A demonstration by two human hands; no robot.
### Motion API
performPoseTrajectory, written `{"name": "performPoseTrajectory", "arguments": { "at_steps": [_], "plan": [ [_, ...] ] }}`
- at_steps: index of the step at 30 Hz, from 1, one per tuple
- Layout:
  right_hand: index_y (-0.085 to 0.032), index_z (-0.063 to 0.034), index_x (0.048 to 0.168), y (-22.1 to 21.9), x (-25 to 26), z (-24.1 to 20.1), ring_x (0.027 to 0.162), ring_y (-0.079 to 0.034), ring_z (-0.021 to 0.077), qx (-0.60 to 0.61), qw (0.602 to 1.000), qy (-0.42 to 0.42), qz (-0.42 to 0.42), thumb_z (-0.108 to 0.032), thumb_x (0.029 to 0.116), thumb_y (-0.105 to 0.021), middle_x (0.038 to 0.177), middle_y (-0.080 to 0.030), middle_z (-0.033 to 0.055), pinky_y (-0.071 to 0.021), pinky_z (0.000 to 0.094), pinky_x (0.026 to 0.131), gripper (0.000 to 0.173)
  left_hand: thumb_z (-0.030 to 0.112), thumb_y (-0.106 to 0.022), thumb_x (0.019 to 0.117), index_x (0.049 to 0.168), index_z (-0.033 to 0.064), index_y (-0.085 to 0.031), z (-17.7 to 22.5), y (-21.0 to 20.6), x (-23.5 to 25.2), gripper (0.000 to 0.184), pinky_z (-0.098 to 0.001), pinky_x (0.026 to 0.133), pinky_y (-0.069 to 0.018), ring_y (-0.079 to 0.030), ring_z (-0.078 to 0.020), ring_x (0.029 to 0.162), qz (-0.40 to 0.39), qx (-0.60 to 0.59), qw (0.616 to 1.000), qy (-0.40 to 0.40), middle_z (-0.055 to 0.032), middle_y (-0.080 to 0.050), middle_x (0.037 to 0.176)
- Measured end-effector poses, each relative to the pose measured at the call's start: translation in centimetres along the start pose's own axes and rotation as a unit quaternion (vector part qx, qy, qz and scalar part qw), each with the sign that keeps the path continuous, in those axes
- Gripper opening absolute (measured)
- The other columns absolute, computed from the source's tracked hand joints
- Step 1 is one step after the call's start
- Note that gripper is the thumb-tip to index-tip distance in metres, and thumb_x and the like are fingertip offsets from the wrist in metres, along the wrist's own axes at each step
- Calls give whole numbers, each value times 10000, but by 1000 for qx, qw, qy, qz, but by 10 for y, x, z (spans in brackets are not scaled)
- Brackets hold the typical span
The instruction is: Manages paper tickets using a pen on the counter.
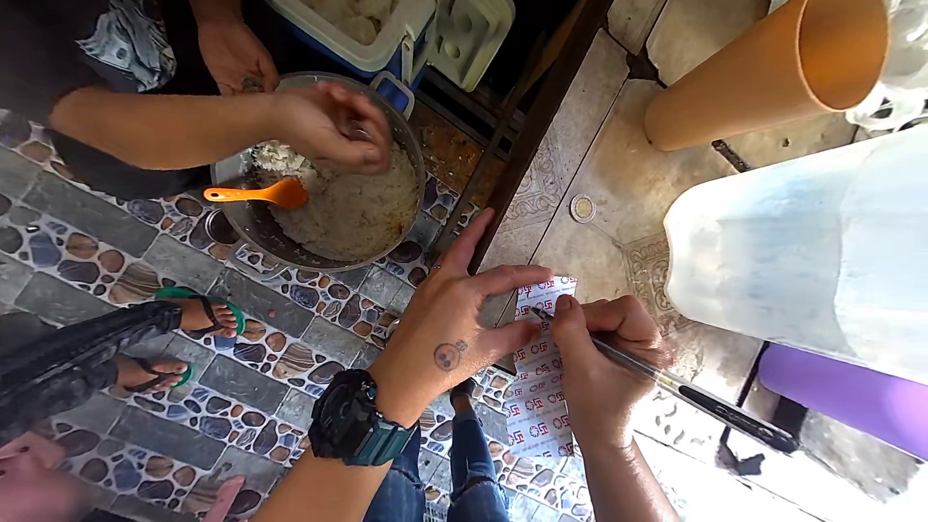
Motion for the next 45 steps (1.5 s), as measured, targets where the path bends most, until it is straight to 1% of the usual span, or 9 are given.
{"name": "performPoseTrajectory", "arguments": {
  "at_steps": [7,16,19,25,28,32,39,42,45],
  "plan": [
    [-583,-206,741,5,-2,1,521,-563,-15,20,999,-3,35,-78,885,-704,642,-597,-110,-490,135,463,227,395,-851,787,1205,439,-729,0,0,0,438,-438,982,-540,-408,-206,1447,1,6,1000,-5,-70,-220,1683],
    [-577,-203,728,4,-3,1,528,-570,-16,0,999,2,33,-68,882,-686,641,-602,-109,-488,134,467,232,404,-845,788,1197,442,-733,0,-1,0,427,-448,1021,-513,-373,-209,1468,1,3,1000,-4,-61,-219,1683],
    [-580,-205,734,4,-3,1,532,-571,-18,4,1000,-4,29,-74,889,-692,644,-604,-110,-488,132,468,231,393,-852,783,1193,438,-736,0,0,0,429,-442,1005,-526,-395,-199,1454,3,2,1000,-4,-57,-223,1681],
    [-577,-197,732,3,-1,0,508,-543,-21,-7,1000,1,25,-76,900,-706,622,-578,-110,-466,127,448,244,396,-849,785,1199,434,-733,1,0,-1,431,-445,1018,-518,-391,-207,1459,2,7,1000,-5,-63,-225,1681],
    [-553,-208,699,4,-3,0,502,-523,-32,-18,1000,3,16,-76,874,-689,605,-557,-116,-439,120,437,259,400,-849,786,1196,436,-733,1,0,-1,427,-440,1016,-517,-388,-204,1460,4,3,1000,0,-65,-238,1675],
    [-574,-208,727,5,-2,2,527,-562,-20,5,1000,-6,29,-73,889,-688,639,-591,-113,-485,132,461,240,406,-848,787,1198,431,-734,0,-1,0,428,-435,1030,-515,-380,-205,1469,7,5,1000,-7,-74,-246,1673],
    [-573,-203,733,4,-1,2,535,-567,-21,2,999,-3,39,-69,893,-688,649,-597,-111,-486,128,467,238,412,-848,782,1194,437,-735,1,0,0,428,-439,1028,-511,-373,-199,1471,5,6,1000,-2,-51,-231,1680],
    [-564,-199,723,4,-1,1,533,-553,-27,-13,999,6,33,-75,903,-690,643,-581,-111,-469,119,464,252,397,-855,779,1196,432,-735,1,0,0,435,-431,1027,-516,-383,-192,1463,4,7,1000,-4,-52,-230,1679],
    [-541,-206,692,4,-1,2,520,-525,-25,-6,1000,4,23,-72,883,-681,622,-553,-110,-443,121,455,273,391,-859,779,1199,434,-734,0,0,0,441,-423,1028,-518,-377,-183,1467,2,1,1000,-2,-46,-224,1682]
  ]
}}
Point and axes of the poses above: each hand's wrist, its own x-axis towards the middle knuckle, its own y-axis out of the back of the hand, z = x × y, the point moved 5 cm from there along x, towards the middle knuckle
